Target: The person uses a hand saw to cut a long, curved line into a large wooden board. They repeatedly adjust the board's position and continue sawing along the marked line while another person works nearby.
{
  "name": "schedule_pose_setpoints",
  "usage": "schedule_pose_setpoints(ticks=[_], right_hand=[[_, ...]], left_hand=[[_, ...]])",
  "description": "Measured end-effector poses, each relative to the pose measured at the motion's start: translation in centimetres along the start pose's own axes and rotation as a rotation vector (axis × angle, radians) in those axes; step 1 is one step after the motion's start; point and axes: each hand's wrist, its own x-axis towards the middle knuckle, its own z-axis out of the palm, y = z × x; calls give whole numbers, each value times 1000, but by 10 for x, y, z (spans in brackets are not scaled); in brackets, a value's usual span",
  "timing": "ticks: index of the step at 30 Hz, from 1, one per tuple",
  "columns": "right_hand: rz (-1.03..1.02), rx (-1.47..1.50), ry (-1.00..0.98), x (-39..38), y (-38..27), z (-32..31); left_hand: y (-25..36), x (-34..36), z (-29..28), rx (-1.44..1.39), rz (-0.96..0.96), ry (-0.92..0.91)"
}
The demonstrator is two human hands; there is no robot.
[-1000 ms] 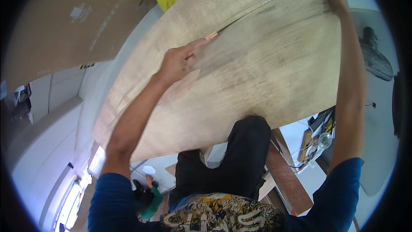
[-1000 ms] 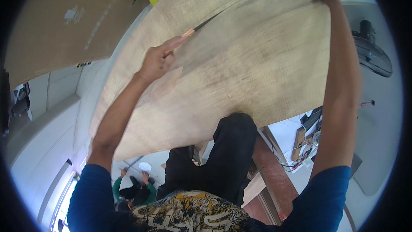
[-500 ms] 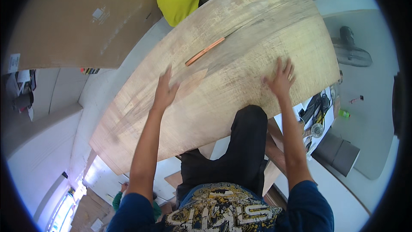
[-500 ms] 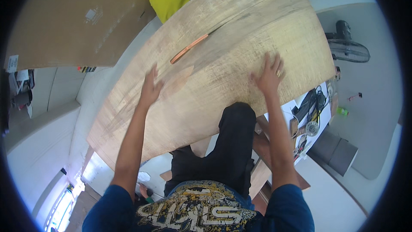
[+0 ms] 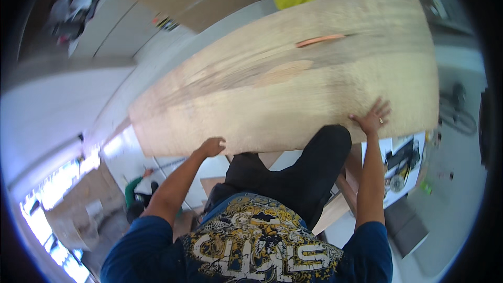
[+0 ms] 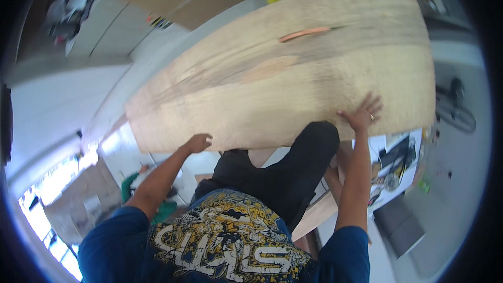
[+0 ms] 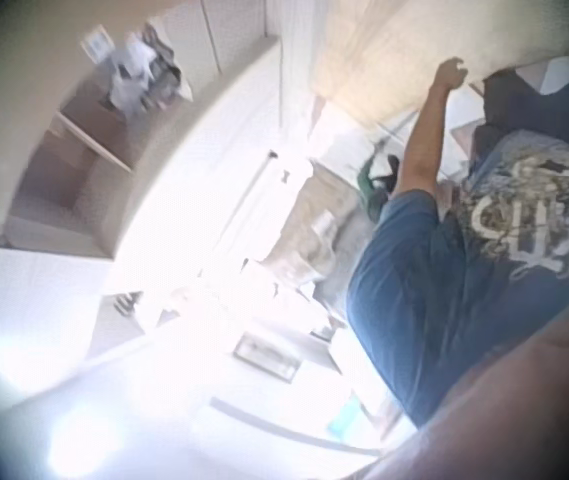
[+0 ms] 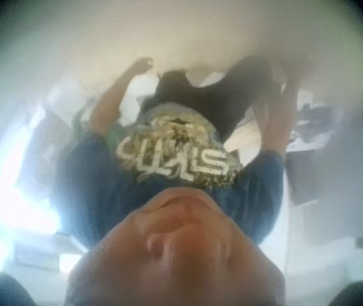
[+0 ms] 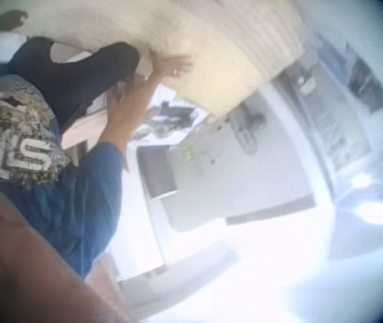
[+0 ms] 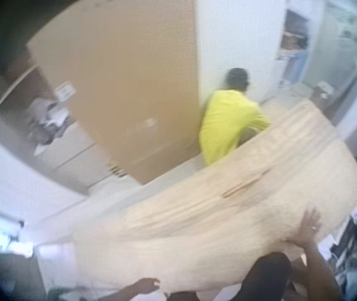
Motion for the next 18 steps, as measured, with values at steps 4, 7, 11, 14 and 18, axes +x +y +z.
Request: schedule_pose_setpoints(ticks=[4,7,11,14,18], right_hand=[[-1,3,-2,-5,6,4],[-18,28,15,-6,1,7],[-37,70,-1,-5,2,1],[-19,46,18,-1,7,2],[-56,57,51,3,13,4]], left_hand=[[7,-39,7,-281,-99,163],[-13,-59,38,-372,-263,42],[-30,-77,80,-141,-229,-12],[-22,-68,80,-178,-265,-3],[-17,-56,59,-247,-76,199]])
